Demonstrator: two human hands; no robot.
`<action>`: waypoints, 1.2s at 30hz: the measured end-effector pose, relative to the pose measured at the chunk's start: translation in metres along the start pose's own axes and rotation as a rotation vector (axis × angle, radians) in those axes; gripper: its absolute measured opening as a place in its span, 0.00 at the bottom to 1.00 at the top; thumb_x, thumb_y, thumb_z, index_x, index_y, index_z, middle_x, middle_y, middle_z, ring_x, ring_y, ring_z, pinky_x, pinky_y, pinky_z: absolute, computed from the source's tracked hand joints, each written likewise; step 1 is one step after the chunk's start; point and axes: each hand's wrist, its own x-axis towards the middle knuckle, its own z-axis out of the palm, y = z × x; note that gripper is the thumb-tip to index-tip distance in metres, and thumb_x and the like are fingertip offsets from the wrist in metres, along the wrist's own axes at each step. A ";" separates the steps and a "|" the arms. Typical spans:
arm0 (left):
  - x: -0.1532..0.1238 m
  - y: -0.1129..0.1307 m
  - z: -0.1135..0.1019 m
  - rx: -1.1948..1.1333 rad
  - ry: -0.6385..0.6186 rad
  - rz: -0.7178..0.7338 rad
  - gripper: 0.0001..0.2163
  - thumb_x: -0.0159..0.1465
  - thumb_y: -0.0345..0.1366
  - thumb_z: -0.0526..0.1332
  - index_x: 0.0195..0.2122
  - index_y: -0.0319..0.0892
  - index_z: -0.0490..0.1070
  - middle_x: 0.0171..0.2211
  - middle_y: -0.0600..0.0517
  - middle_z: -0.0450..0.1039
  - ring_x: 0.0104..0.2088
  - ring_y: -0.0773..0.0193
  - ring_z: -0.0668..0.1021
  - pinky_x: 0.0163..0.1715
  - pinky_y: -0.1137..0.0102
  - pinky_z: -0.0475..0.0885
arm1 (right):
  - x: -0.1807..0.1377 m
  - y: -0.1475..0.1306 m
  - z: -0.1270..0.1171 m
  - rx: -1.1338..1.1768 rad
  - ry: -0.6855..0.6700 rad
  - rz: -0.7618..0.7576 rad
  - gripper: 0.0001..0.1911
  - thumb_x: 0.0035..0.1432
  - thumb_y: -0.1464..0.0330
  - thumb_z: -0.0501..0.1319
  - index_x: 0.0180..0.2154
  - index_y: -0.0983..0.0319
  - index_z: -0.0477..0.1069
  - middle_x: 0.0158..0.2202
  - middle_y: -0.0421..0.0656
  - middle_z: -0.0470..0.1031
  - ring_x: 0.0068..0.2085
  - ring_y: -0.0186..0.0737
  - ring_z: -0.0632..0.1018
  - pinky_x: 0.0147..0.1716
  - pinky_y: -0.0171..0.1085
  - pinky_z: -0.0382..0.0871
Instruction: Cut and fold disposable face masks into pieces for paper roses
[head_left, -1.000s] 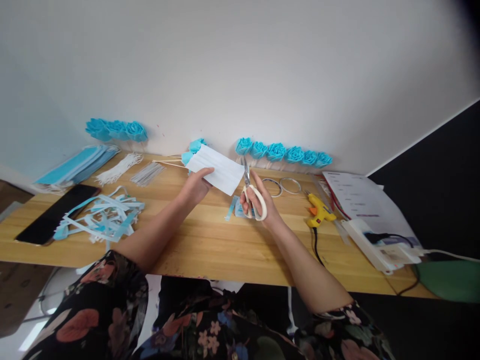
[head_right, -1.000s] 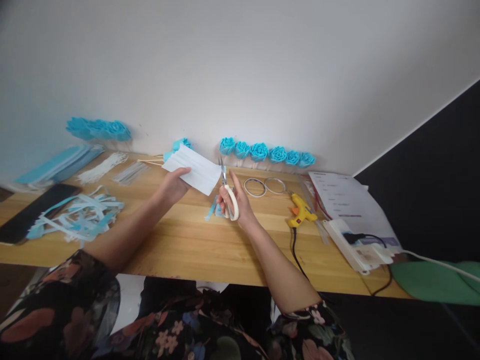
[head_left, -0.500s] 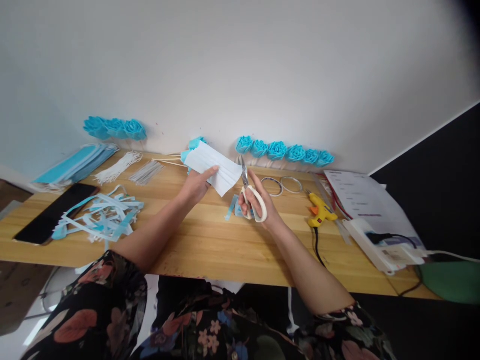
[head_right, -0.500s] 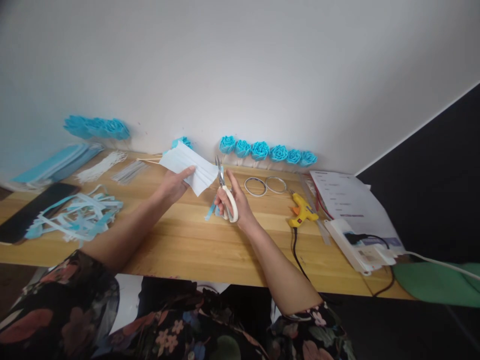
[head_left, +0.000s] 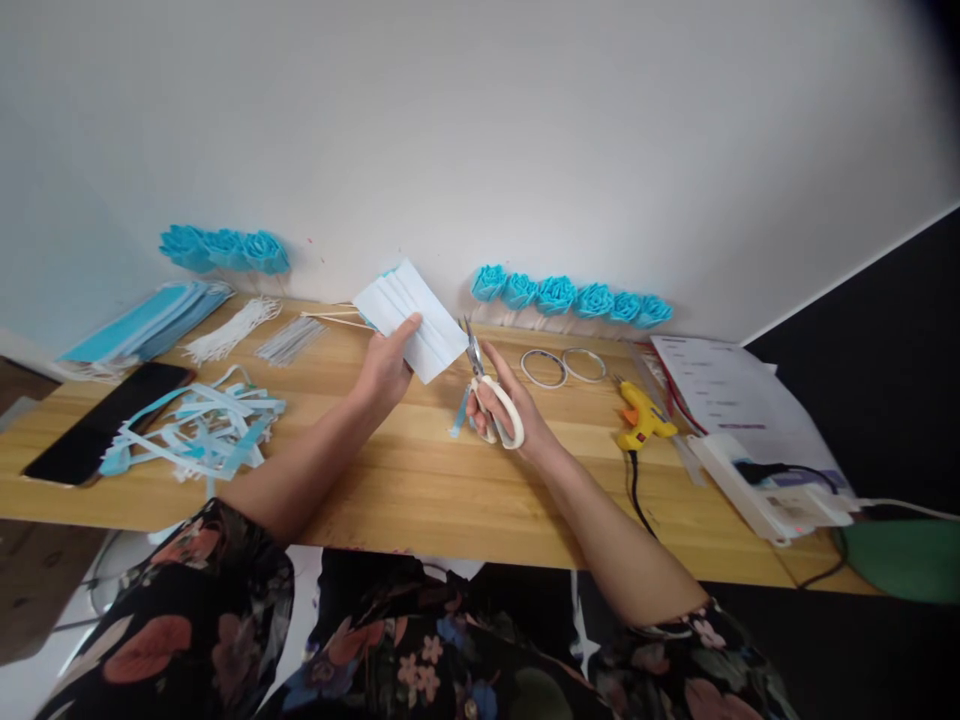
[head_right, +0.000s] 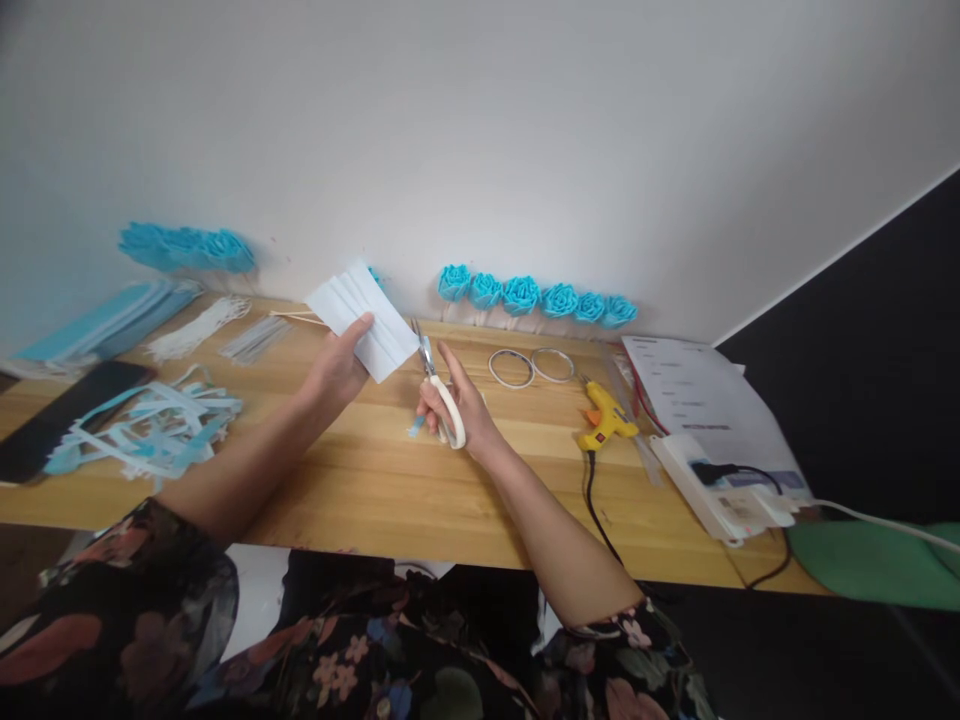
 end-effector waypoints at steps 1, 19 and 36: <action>-0.001 -0.001 0.001 0.006 -0.001 0.000 0.20 0.54 0.38 0.74 0.47 0.43 0.75 0.50 0.48 0.80 0.58 0.51 0.77 0.59 0.61 0.73 | 0.000 0.000 0.000 0.001 -0.003 0.002 0.56 0.56 0.49 0.67 0.73 0.58 0.37 0.26 0.36 0.75 0.20 0.30 0.70 0.16 0.30 0.63; -0.003 0.000 -0.001 0.195 -0.121 0.115 0.26 0.45 0.41 0.77 0.44 0.39 0.74 0.44 0.45 0.81 0.49 0.49 0.80 0.53 0.58 0.74 | 0.001 0.002 -0.007 -0.065 -0.092 -0.031 0.54 0.59 0.47 0.64 0.73 0.56 0.36 0.31 0.39 0.75 0.25 0.33 0.74 0.22 0.33 0.67; 0.003 0.007 -0.005 0.205 -0.165 0.095 0.23 0.46 0.41 0.75 0.42 0.38 0.75 0.41 0.44 0.81 0.49 0.45 0.80 0.52 0.55 0.75 | 0.002 0.002 -0.012 -0.150 -0.149 -0.046 0.57 0.58 0.45 0.64 0.74 0.59 0.35 0.32 0.42 0.76 0.26 0.33 0.74 0.23 0.34 0.67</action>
